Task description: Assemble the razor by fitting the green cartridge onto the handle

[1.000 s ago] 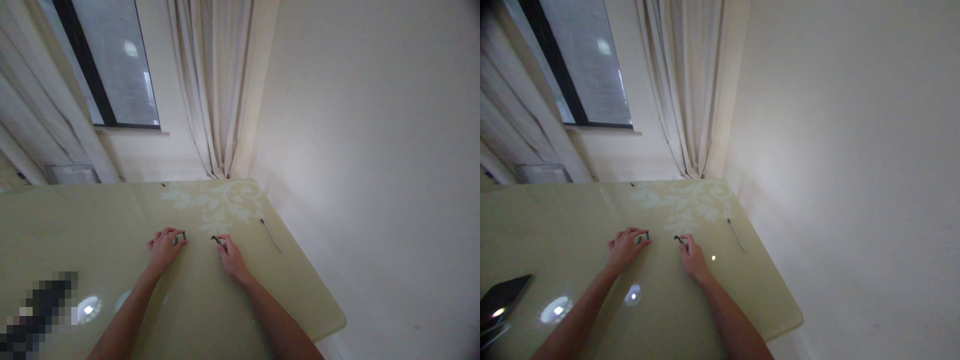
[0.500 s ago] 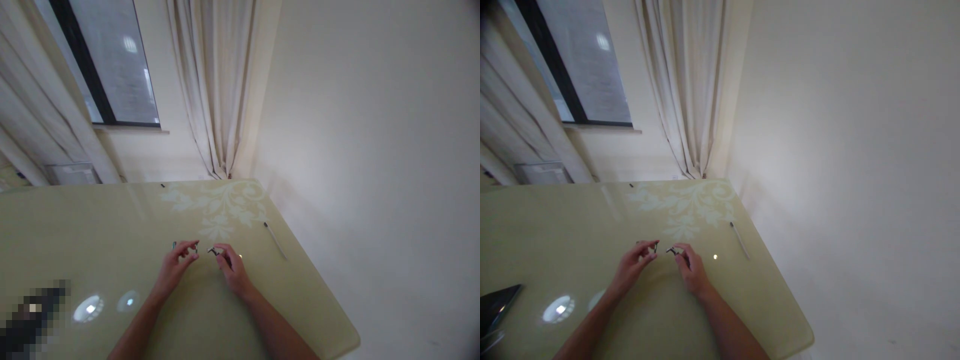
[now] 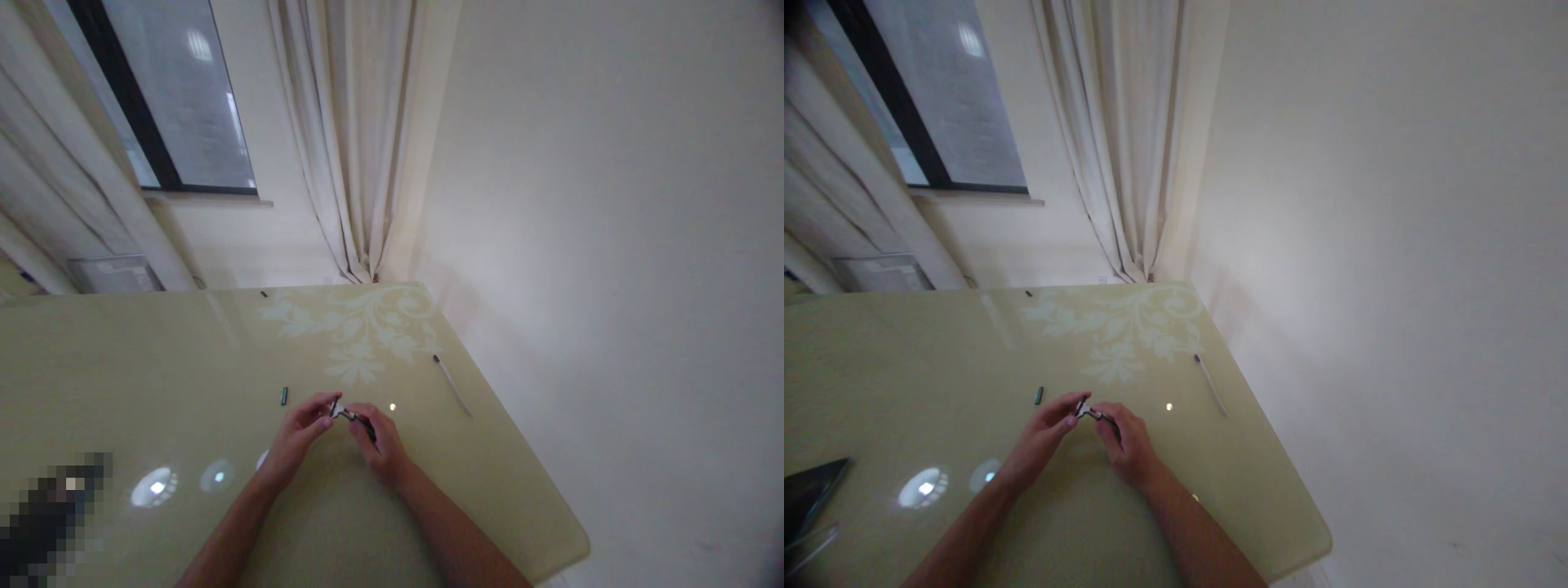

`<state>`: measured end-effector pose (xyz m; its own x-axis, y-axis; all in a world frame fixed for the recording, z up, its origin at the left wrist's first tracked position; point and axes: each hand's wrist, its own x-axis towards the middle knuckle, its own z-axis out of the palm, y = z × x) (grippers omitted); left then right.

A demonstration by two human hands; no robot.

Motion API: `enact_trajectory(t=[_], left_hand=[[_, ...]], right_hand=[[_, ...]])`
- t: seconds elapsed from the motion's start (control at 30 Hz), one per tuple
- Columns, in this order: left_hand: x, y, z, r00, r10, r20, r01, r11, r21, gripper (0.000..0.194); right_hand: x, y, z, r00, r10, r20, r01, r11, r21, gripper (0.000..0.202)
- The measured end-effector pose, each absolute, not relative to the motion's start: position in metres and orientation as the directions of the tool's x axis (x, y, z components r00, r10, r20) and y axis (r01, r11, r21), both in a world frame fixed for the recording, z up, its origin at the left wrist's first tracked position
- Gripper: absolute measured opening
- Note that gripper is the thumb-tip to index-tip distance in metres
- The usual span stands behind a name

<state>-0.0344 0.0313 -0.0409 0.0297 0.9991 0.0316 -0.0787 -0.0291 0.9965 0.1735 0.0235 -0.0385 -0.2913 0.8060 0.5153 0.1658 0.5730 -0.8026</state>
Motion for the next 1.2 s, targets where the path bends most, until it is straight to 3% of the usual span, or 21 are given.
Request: enact_trajectory(t=[0.4,1.2], left_hand=[[-0.0308,0.0298,-0.0352,0.06,0.998,0.034,-0.169,-0.024,0.985,0.043],[-0.0283,0.03,-0.0352,0.066,0.998,0.016,-0.151,-0.005,0.989,0.044]], right_hand=[[0.1738,0.024,-0.0375,-0.256,0.806,0.533,0.166,0.58,-0.797,0.025],[0.1758,0.0239,-0.0352,-0.262,0.817,0.514,0.168,0.563,-0.809,0.022]])
